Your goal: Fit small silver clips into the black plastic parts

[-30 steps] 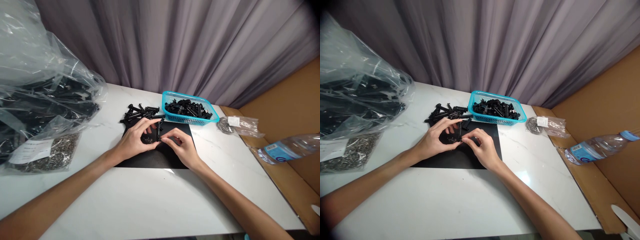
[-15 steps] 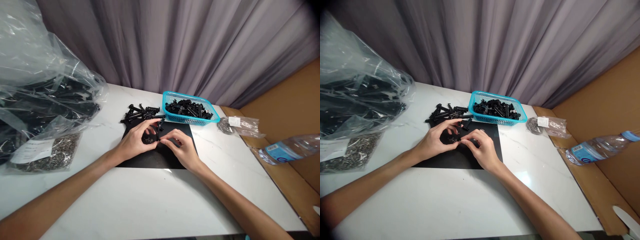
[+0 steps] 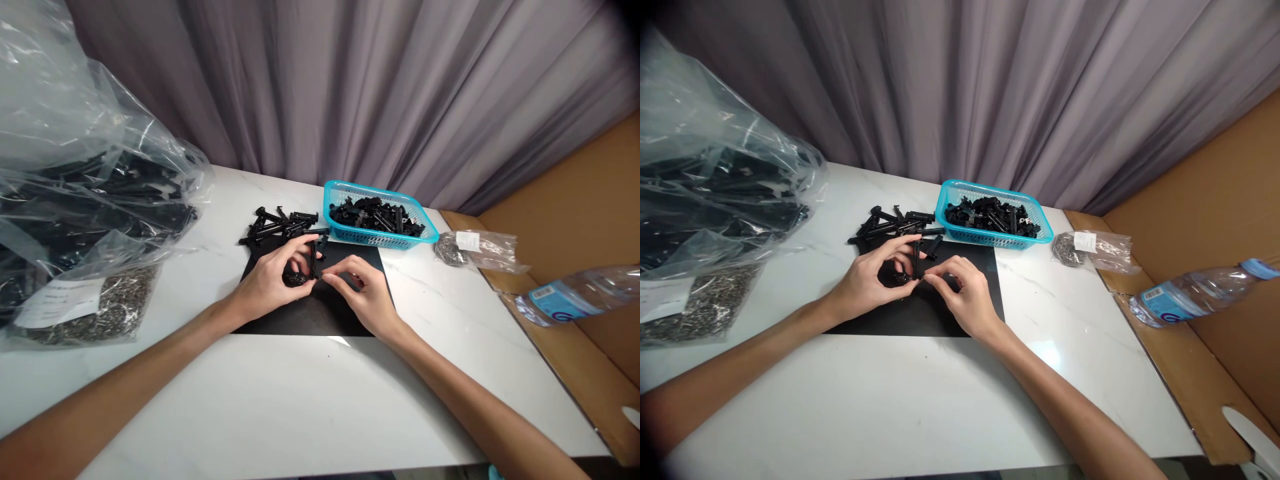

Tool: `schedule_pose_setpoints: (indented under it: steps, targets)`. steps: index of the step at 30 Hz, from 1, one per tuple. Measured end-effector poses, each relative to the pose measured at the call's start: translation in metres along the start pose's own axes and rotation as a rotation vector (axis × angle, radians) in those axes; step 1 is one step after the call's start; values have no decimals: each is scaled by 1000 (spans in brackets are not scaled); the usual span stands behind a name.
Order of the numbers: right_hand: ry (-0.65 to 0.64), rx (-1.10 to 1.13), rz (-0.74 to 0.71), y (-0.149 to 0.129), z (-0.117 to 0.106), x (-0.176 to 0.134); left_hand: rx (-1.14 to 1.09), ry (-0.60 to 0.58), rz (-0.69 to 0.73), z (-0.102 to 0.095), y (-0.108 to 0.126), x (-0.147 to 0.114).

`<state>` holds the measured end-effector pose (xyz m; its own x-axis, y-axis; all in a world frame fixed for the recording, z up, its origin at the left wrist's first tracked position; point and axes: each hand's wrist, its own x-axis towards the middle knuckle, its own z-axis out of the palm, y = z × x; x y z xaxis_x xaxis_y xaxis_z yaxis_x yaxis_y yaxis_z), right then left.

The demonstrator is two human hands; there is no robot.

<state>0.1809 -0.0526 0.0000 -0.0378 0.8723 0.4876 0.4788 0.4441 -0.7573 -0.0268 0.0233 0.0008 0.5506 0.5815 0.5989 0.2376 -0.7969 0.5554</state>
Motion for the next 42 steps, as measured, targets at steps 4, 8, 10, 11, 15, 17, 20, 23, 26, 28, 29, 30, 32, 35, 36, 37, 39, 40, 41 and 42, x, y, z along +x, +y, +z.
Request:
schedule_pose_setpoints:
  steps: [4,8,10,11,15,17,20,23,26,28,29,30,32,35,36,37,39,40,41,42]
  targets:
    - [0,8,-2,-1,0,0,-50,-26,-4,0,3,0]
    - [7,20,-11,-1,0,0,-63,-49,-36,-1,4,0]
    - [8,14,-9,-1,0,0,-64,-69,-48,-2,4,0]
    - [10,11,-10,-1,0,1,-65,-77,-49,-2,4,0]
    - [10,7,-12,-1,1,1,-61,-79,-40,-2,3,0]
    - [12,6,-8,-1,1,1,-58,-76,-37,-2,3,0]
    - [15,7,-9,-1,0,1,-57,-77,-32,-1,2,0]
    - [17,16,-19,-1,0,2,-51,-58,-14,-1,1,0]
    - [16,11,-16,-2,0,2,-39,-38,-5,-1,0,1]
    - [14,6,-11,-3,0,2,-38,-40,-15,-1,-1,2]
    - [14,7,-12,-3,0,2,-40,-44,-21,-1,-1,2]
    - [14,10,-13,-3,0,2,-42,-49,-26,-1,-1,2]
    - [13,11,-15,-3,0,2,-48,-56,-28,-1,-2,1]
    - [10,11,-25,-2,0,1,-63,-65,-24,-1,-1,1]
    - [11,11,-28,-1,0,1,-68,-69,-26,-1,-1,0]
    - [10,12,-31,-1,0,1,-73,-72,-29,-1,-1,0]
    - [11,11,-32,0,1,1,-78,-74,-39,-1,-1,0]
    - [11,12,-34,0,1,1,-78,-76,-45,-1,-1,0]
    - [12,13,-36,0,0,1,-79,-78,-50,-1,0,1]
    - [13,14,-38,0,0,1,-79,-79,-54,-1,0,1]
